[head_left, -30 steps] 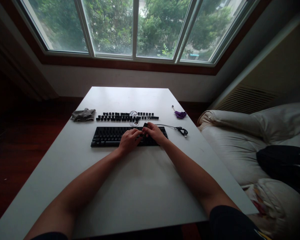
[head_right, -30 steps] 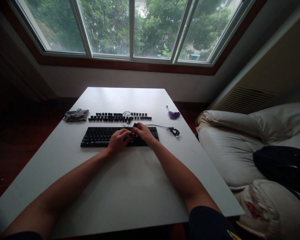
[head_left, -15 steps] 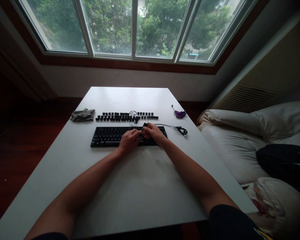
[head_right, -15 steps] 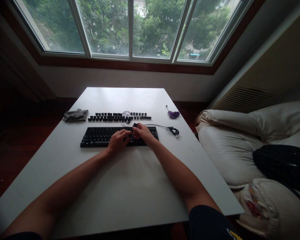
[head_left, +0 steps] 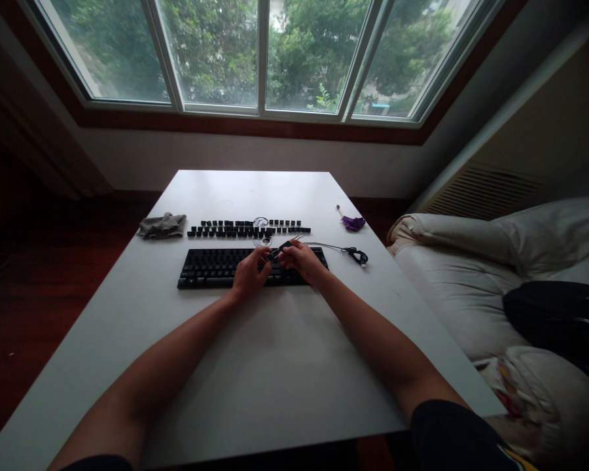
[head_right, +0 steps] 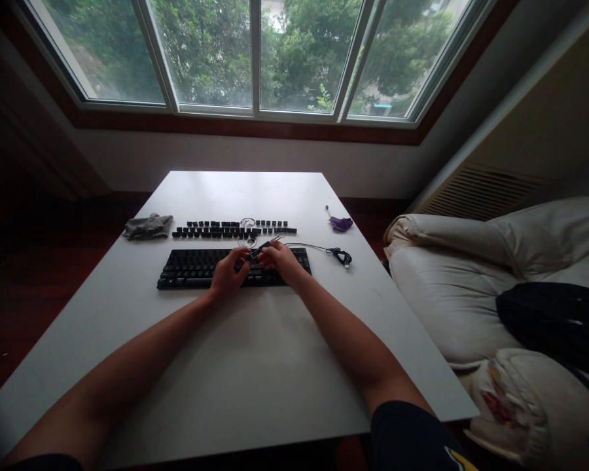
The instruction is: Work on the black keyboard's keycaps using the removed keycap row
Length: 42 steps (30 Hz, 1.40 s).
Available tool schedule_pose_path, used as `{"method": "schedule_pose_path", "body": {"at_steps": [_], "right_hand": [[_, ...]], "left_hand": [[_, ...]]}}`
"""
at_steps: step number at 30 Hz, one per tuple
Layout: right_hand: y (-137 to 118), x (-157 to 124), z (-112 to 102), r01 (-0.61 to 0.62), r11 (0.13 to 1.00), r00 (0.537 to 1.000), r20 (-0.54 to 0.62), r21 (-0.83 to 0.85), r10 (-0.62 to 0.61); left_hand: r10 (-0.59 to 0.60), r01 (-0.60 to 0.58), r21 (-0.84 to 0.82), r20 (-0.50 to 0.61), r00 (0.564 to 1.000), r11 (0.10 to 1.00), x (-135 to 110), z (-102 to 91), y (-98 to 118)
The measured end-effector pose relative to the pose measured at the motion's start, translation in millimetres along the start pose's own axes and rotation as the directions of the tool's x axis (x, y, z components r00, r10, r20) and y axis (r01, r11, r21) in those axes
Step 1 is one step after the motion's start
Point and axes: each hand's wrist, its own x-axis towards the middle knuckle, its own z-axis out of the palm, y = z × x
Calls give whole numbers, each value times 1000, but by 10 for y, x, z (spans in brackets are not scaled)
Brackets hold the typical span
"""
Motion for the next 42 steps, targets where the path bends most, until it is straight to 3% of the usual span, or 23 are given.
{"method": "schedule_pose_path", "body": {"at_steps": [5, 15, 24, 38, 42], "right_hand": [[-5, -28, 12, 14, 999, 994, 103, 51, -20], [7, -29, 13, 42, 997, 992, 115, 59, -49], [52, -9, 26, 154, 987, 985, 81, -51, -150], [76, -43, 42, 312, 925, 945, 175, -218, -278], [85, -47, 33, 341, 916, 933, 197, -211, -302]], "left_hand": [[-73, 72, -37, -43, 996, 997, 14, 6, -17], [-63, 60, -84, -26, 998, 995, 38, -8, -10], [-69, 72, -127, 27, 997, 989, 55, -61, 30], [-136, 142, -321, 41, 990, 936, 115, 1, -116], [-102, 107, -315, 33, 994, 943, 141, 7, -163]]}}
